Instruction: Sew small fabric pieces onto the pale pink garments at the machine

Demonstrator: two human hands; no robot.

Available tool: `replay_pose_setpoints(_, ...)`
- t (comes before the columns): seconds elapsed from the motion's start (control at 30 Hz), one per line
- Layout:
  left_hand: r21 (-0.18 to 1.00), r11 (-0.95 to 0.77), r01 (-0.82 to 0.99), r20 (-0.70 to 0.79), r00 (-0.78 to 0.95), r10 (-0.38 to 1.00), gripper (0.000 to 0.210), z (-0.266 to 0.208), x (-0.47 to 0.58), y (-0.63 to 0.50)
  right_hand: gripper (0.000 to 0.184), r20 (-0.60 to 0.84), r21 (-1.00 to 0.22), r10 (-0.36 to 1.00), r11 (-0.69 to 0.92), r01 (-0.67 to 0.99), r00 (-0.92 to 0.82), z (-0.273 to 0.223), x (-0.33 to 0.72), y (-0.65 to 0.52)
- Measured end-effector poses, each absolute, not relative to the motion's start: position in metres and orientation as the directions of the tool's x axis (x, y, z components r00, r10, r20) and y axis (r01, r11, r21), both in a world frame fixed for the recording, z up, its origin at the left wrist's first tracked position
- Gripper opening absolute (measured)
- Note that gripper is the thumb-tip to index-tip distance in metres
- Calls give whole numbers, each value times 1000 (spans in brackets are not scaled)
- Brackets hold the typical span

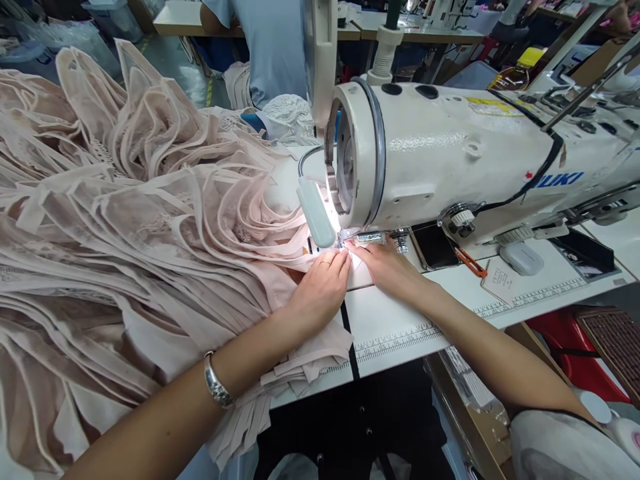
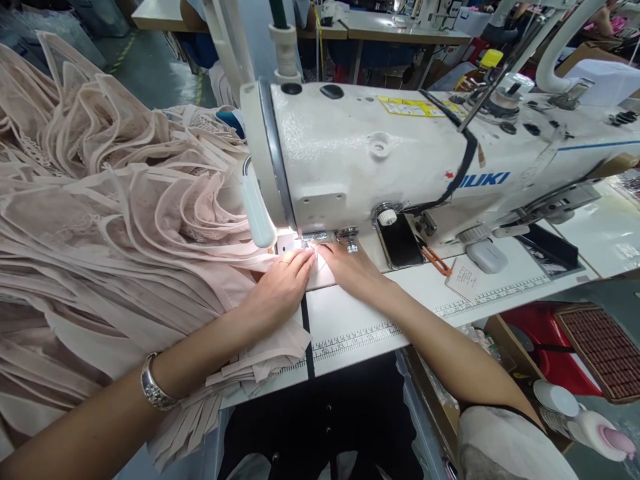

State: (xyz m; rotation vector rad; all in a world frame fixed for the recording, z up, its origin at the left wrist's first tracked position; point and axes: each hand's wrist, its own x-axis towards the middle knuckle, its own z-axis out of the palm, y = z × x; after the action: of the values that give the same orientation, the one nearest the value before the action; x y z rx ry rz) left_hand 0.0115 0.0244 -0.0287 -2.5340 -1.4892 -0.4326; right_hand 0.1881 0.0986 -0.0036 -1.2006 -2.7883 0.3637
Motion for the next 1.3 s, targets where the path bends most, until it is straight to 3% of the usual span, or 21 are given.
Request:
replay_pose_setpoints(0.2,-60,-472,880,338,462,820,40,-26,12,21,48,-25,-232,724,667,708,-689,-4,186,99)
replay_pose_setpoints(0.47,-264,-496,827,260,556,789,32,-3,-7,25,40,5,-166,730,675,719,-683,-2,190,93)
replay_pose_setpoints(0.7,-178,-559,810,371,582,724,22,-11,-25,36,48,193,-175,577,816,551,-794,-15,201,96)
replay_pose_setpoints(0.9,-51,-595,802,473,544,693,31,-12,-26,37,42,308,-158,599,798,581,-739,-24,205,95)
replay_pose_setpoints(1.1,120,-656,746,439,552,709,27,-11,-30,38,39,411,-167,561,821,546,-718,-22,206,95)
replay_pose_setpoints(1.3,179,-701,690,442,580,684,26,-16,-31,41,35,452,-206,512,857,473,-730,-19,204,94)
